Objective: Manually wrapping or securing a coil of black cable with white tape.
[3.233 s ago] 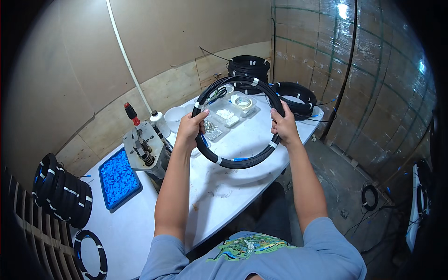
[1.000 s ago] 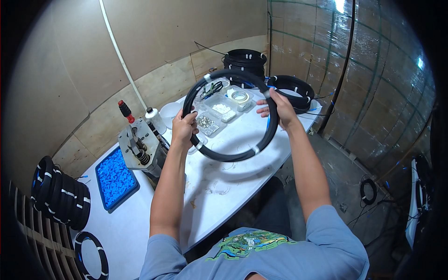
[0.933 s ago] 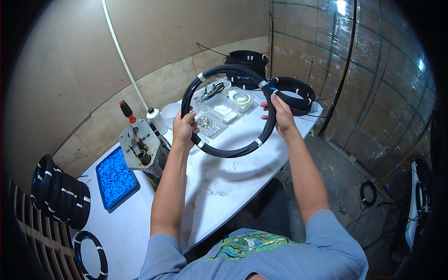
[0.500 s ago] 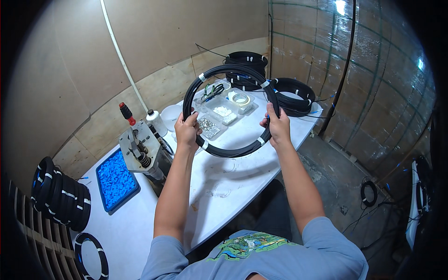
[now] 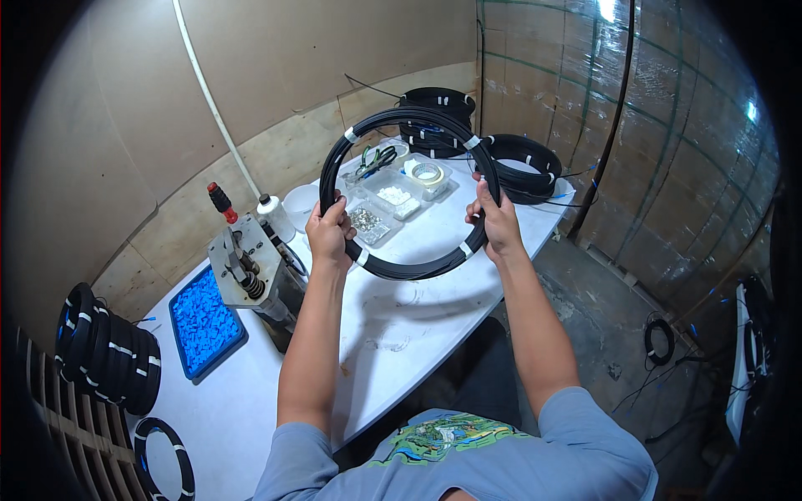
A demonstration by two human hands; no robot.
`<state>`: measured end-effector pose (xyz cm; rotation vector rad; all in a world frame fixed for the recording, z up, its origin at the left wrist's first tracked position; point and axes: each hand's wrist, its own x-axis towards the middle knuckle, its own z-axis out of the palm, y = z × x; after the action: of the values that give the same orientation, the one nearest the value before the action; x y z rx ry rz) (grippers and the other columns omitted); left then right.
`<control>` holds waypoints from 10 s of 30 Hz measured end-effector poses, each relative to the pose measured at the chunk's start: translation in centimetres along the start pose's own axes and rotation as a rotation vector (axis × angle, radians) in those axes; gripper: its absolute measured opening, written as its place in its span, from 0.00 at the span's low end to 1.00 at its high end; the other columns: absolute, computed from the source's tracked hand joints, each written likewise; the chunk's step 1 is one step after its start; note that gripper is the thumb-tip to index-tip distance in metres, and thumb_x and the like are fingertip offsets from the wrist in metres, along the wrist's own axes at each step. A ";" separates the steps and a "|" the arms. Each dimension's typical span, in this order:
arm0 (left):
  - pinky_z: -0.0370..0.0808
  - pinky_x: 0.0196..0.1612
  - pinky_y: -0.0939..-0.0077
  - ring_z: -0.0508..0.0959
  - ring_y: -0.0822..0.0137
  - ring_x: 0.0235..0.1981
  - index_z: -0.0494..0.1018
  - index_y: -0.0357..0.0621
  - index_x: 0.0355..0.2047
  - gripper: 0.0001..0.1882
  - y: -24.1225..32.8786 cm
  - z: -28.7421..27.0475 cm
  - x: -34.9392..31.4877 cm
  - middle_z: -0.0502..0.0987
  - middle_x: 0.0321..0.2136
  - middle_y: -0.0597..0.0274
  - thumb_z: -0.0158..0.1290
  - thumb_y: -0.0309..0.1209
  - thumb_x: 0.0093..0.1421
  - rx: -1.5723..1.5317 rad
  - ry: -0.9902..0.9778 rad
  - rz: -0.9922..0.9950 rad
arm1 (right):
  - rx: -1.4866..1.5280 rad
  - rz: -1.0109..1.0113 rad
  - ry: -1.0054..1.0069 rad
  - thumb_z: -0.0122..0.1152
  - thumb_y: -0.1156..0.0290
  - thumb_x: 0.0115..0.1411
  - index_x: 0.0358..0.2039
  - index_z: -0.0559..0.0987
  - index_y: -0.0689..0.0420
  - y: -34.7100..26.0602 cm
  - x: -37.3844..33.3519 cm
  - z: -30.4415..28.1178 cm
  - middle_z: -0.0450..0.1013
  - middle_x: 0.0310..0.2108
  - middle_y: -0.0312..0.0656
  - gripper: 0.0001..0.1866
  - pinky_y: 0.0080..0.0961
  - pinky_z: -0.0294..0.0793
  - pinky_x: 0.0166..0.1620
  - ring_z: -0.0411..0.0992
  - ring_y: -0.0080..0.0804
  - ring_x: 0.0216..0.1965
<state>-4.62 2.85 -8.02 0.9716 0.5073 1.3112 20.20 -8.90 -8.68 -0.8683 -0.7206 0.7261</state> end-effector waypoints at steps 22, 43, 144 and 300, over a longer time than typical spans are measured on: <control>0.56 0.18 0.82 0.59 0.81 0.15 0.72 0.47 0.38 0.05 -1.0 0.6 -0.4 0.62 0.19 0.76 0.57 0.30 0.63 -0.020 0.126 -0.022 | 0.212 0.146 0.112 0.63 0.50 0.65 0.49 0.70 0.53 2.9 -1.2 0.4 0.60 0.21 0.28 0.23 0.22 0.66 0.25 0.61 0.19 0.20; 0.58 0.20 0.82 0.59 0.81 0.17 0.72 0.49 0.39 0.06 -0.3 1.2 -1.1 0.60 0.20 0.77 0.57 0.31 0.63 0.022 0.073 -0.014 | 0.226 0.111 0.131 0.59 0.58 0.69 0.53 0.70 0.52 2.3 -1.7 0.5 0.59 0.23 0.28 0.18 0.18 0.62 0.22 0.59 0.16 0.20; 0.62 0.17 0.80 0.65 0.76 0.14 0.69 0.47 0.32 0.08 2.9 0.2 -1.6 0.67 0.18 0.70 0.58 0.25 0.54 -0.020 -0.094 -0.161 | -0.240 0.067 -0.538 0.59 0.55 0.68 0.68 0.61 0.47 -7.9 2.2 -0.9 0.70 0.32 0.37 0.31 0.23 0.76 0.29 0.74 0.25 0.29; 0.58 0.20 0.79 0.59 0.80 0.16 0.69 0.51 0.29 0.09 1.2 2.7 -2.8 0.62 0.19 0.76 0.57 0.33 0.64 0.194 0.126 -0.156 | -0.119 0.003 0.079 0.49 0.52 0.72 0.55 0.67 0.49 -0.6 -0.6 -1.5 0.63 0.27 0.30 0.18 0.15 0.64 0.24 0.59 0.15 0.21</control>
<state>-3.76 -0.64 -6.16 0.9911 0.8040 1.2023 21.20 -10.25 -9.00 -1.0011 -0.6972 0.6523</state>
